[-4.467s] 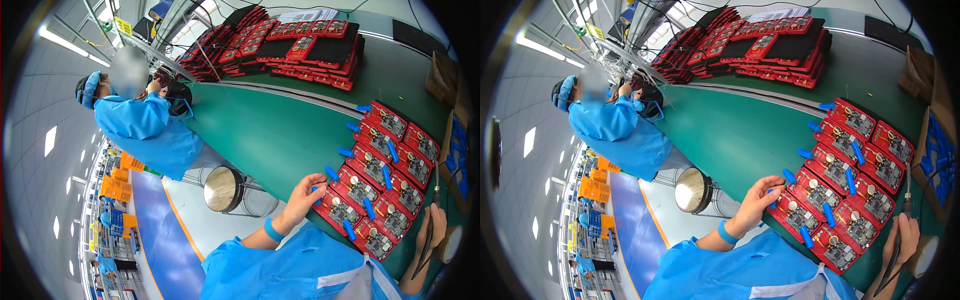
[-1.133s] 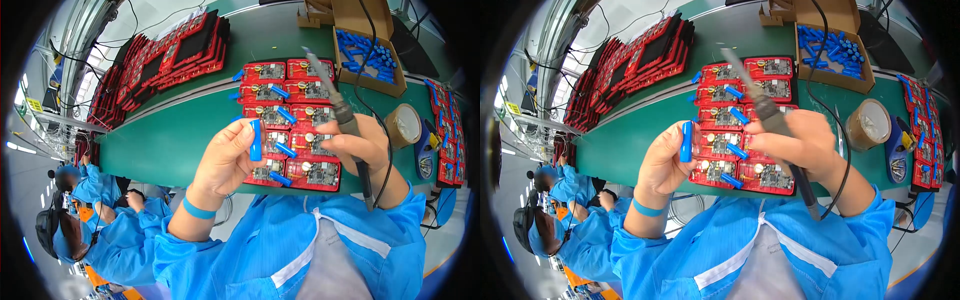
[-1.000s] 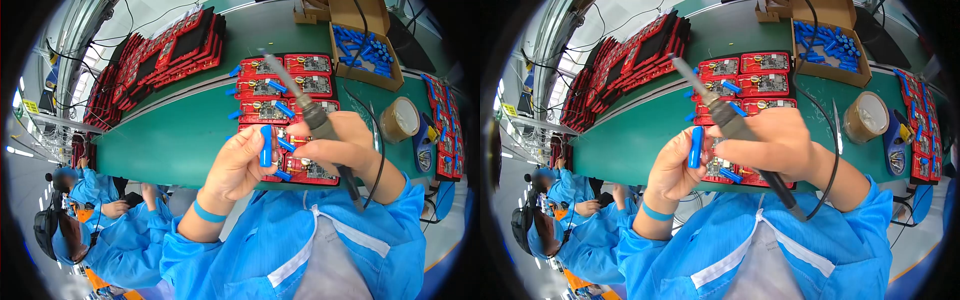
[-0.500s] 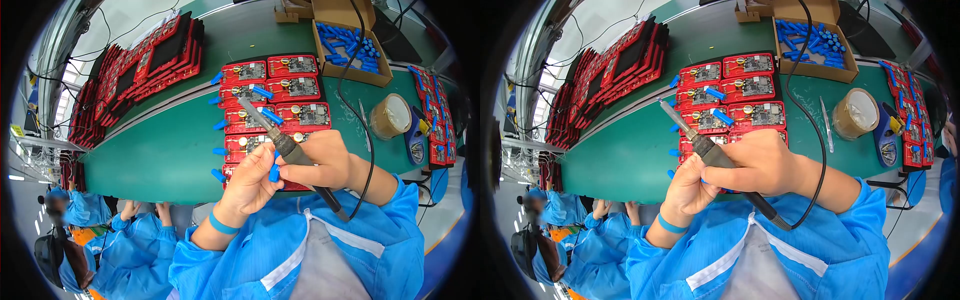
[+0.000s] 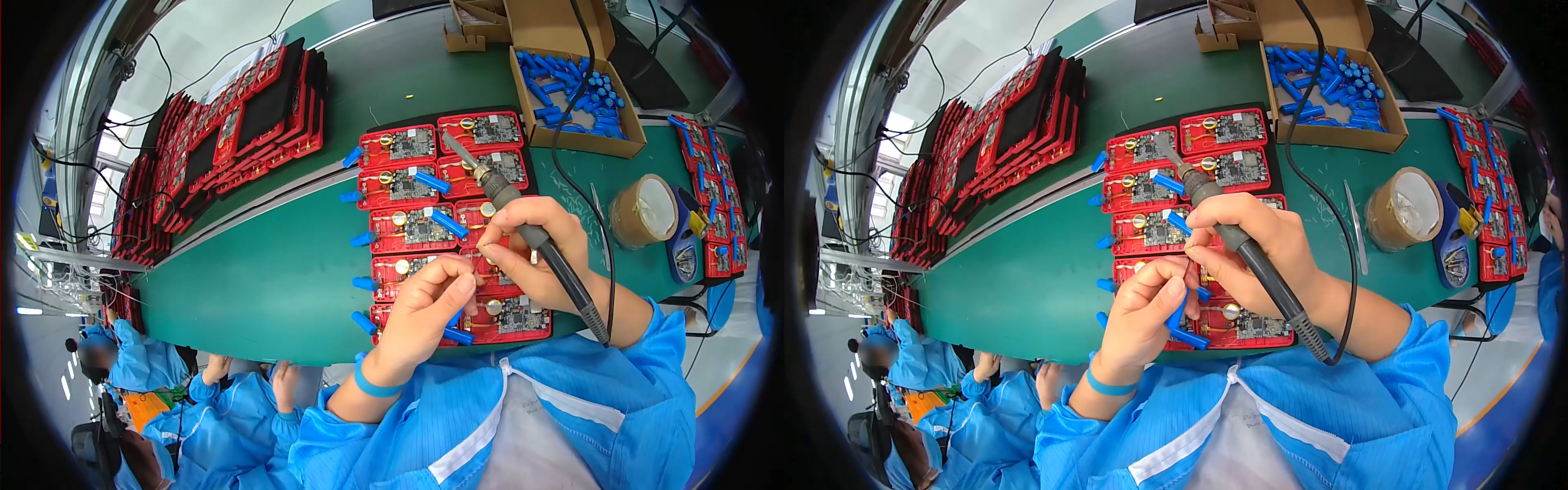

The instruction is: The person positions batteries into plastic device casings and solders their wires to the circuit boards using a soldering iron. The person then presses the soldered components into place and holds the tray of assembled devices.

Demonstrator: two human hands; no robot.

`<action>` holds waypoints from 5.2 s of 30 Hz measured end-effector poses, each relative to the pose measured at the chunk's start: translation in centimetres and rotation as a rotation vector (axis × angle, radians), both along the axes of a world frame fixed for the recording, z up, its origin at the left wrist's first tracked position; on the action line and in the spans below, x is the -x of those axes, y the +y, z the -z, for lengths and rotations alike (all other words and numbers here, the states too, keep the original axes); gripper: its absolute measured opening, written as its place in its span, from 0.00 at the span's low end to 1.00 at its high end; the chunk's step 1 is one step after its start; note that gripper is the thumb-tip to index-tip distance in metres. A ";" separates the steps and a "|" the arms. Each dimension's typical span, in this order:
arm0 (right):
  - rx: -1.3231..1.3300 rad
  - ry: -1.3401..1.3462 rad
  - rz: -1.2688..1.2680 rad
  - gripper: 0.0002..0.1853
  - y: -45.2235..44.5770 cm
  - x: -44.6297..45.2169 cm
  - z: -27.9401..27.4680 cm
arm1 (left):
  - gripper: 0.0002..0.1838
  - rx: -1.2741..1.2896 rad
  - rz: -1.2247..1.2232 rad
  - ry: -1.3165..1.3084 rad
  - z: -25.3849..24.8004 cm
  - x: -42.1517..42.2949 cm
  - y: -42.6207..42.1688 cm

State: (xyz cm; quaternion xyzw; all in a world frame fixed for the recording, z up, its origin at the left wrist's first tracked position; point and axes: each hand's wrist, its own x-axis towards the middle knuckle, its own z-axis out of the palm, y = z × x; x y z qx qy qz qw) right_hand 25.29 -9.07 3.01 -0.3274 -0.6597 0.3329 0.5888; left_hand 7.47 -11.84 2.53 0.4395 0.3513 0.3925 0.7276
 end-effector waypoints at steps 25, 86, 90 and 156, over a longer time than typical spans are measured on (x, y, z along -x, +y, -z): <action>0.047 -0.073 0.039 0.18 1.8 -0.4 0.1 | 0.09 -0.253 -0.191 0.238 -0.4 -1.2 2.6; 0.070 -0.042 -0.159 0.12 1.3 -0.7 0.5 | 0.02 -0.264 -0.173 0.120 -0.3 -0.2 1.0; -0.104 -0.109 -0.124 0.11 0.8 -0.6 0.1 | 0.02 -0.178 -0.155 0.021 0.1 0.2 0.6; -0.126 -0.146 0.377 0.17 0.0 -2.7 8.2 | 0.07 -0.572 0.330 0.924 3.2 -7.1 25.5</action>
